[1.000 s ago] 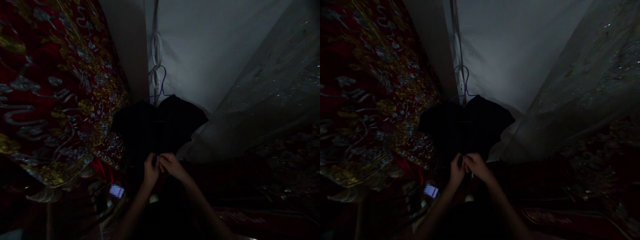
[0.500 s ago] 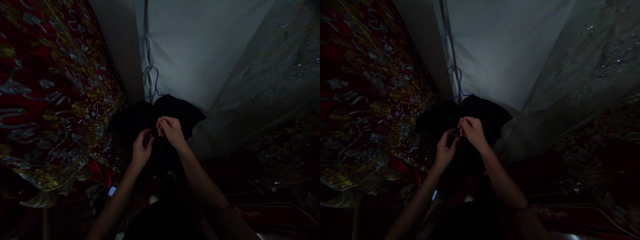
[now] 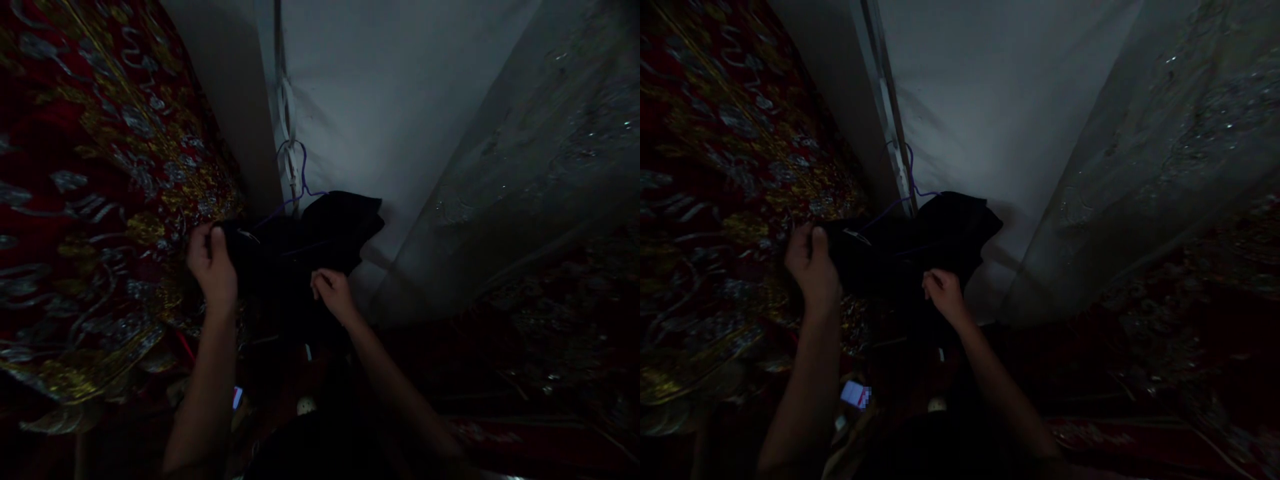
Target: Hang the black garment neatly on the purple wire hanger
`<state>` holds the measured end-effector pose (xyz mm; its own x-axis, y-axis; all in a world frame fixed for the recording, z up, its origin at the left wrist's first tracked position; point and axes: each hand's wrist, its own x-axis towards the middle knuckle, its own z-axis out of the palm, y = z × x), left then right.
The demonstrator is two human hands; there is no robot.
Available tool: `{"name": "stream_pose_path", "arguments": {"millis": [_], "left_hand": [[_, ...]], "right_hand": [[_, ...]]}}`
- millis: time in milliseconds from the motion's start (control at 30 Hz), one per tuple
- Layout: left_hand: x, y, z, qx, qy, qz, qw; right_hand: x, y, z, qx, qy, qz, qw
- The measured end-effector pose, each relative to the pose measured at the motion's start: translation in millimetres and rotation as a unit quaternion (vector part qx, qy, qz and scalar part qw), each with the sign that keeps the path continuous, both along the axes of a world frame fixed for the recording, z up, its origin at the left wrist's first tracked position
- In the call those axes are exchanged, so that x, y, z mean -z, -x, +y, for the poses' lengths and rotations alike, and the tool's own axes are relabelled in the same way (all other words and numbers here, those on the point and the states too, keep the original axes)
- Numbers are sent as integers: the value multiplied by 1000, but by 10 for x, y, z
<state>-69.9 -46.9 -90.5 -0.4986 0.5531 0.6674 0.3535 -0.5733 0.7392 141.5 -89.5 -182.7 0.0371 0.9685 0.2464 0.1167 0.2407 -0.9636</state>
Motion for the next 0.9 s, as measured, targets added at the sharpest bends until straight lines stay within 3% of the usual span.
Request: {"name": "stream_pose_path", "arguments": {"millis": [33, 100, 133, 200, 300, 367, 433, 533, 600, 700, 800, 900], "left_hand": [[170, 108, 24, 15, 35, -100, 994], [567, 231, 2, 111, 159, -243, 950], [771, 235, -47, 155, 228, -279, 920], [1132, 138, -201, 159, 290, -337, 881], [1428, -132, -452, 179, 324, -334, 867], [1433, -302, -570, 198, 325, -318, 868], [1320, -440, -656, 220, 307, -279, 883], [1071, -612, -780, 250, 267, -160, 917], [936, -699, -863, 255, 236, -68, 935], [862, -723, -947, 251, 188, 45, 948], [964, -586, -987, 310, 223, 106, 918], [1181, -376, -1044, 415, 326, 177, 831]], "right_hand": [[47, 10, -97, -15, 1, 20, 1000], [89, 49, -279, -45, 13, 47, 998], [98, 70, -345, -55, 23, 58, 997], [127, 89, -405, -55, 44, 80, 994], [217, 18, -350, -6, 74, 98, 992], [281, -73, -301, 39, 73, 69, 994], [322, -138, -302, 52, 39, 1, 998], [343, -106, -388, -40, -13, -80, 996], [346, -33, -449, -112, -13, -71, 991], [304, 3, -478, -143, 16, -25, 989], [115, -139, -438, -163, 58, -26, 985], [-216, -357, -317, -180, 9, -70, 981]]}}
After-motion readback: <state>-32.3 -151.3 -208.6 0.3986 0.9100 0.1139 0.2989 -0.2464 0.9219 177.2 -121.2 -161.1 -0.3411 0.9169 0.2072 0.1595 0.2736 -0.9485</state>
